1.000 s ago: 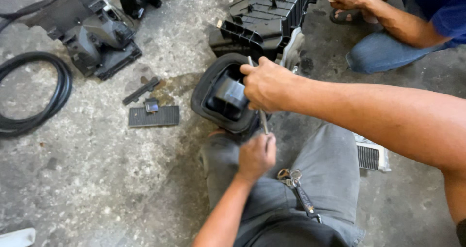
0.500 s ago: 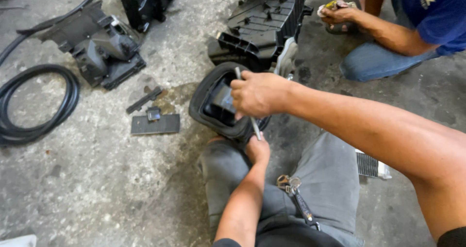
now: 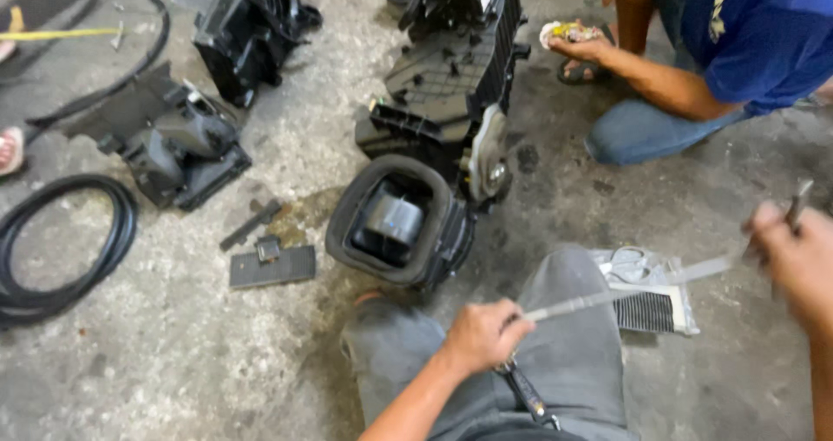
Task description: The person sits on the workshop floor and uses a long T-handle rod tool to work on a car HVAC evaporator and blower assembly, prying and turning fasteners on the housing. They reposition the assembly, work on its side panels, and finally lift a white foam filter box from the unit.
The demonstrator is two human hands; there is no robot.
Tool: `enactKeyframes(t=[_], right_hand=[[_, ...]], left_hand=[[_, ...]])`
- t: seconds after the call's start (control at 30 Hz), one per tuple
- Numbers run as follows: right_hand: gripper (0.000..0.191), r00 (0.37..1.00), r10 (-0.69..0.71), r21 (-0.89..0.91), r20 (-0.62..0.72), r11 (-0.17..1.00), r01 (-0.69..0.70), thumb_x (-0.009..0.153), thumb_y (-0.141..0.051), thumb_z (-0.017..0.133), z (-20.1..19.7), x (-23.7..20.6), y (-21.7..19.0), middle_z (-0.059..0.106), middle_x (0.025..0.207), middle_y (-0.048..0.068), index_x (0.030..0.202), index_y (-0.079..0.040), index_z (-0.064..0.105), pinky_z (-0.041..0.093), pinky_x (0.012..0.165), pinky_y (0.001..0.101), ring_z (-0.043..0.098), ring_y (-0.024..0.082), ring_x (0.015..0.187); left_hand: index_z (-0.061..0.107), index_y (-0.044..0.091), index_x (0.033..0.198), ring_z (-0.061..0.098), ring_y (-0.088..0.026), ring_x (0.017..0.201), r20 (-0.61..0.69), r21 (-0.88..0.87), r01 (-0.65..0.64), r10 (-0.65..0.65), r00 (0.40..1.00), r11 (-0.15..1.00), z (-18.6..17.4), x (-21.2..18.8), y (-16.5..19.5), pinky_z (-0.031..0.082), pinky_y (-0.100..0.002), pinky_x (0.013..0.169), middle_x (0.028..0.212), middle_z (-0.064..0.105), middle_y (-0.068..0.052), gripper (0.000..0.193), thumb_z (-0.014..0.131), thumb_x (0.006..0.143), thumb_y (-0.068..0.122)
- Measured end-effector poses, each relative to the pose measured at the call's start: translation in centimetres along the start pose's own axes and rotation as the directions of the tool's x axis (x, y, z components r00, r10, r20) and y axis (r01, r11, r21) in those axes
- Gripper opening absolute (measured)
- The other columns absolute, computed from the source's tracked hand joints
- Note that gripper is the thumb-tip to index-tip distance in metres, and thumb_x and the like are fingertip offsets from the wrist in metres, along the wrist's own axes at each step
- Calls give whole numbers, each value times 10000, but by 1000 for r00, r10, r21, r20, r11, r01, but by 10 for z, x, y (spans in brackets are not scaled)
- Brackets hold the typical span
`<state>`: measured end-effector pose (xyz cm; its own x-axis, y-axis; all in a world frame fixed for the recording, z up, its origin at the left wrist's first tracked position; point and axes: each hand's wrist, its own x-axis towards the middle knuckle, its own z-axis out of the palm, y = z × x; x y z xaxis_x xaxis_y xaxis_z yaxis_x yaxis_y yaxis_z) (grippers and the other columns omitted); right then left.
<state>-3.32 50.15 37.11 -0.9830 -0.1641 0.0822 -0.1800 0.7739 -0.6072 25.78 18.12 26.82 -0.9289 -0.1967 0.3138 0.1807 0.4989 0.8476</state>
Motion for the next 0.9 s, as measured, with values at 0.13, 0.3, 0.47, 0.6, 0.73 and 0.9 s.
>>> enactKeyframes(t=[0.13,0.3,0.47,0.6,0.73,0.9], right_hand=[[612,942,300,-133,152,950,-281,878,-461,789,64,-93,131,747,860,214,1159,73,686,569,754,406,759,288,741],[691,947,304,-188,104,941,-282,802,-503,734,180,-159,165,603,1113,337,1315,-70,574,516,804,586,595,472,984],[753,639,-767,-292,53,600,745,664,-667,670,218,-202,116,584,1364,275,1298,-261,630,461,938,630,549,434,1230],[703,608,-163,-425,777,576,698,1045,-624,529,251,-210,52,661,1192,-21,1648,-327,322,517,941,422,616,177,1126],[529,823,-404,-146,399,859,492,794,-410,759,258,-216,23,778,945,17,1304,-292,685,604,762,381,758,206,891],[383,858,-459,55,231,887,459,808,-270,755,300,-195,27,773,919,75,1170,-149,724,572,818,356,764,246,880]], left_hand=[[695,43,905,685,-412,750,194,-3,138,-135,972,990,-14,-9,8,537,-487,648,782,699,-201,269,694,974,302],[686,27,886,666,-377,752,250,-193,524,-475,844,830,-19,-27,-26,534,-436,669,754,695,-208,275,653,960,289],[704,30,928,718,-296,778,238,-99,415,-384,892,904,-10,-32,-37,545,-389,700,824,724,-170,275,656,969,297],[718,37,968,715,-294,773,249,-116,405,-368,896,907,-13,-25,-31,543,-380,697,841,721,-170,275,660,972,306],[718,46,1052,693,-230,795,278,-263,399,-327,903,878,-28,-37,-46,545,-374,723,875,722,-135,281,663,985,312],[717,31,992,632,-163,693,276,-271,608,-545,792,747,-91,-84,-131,532,-377,657,769,694,-89,310,671,999,338]])
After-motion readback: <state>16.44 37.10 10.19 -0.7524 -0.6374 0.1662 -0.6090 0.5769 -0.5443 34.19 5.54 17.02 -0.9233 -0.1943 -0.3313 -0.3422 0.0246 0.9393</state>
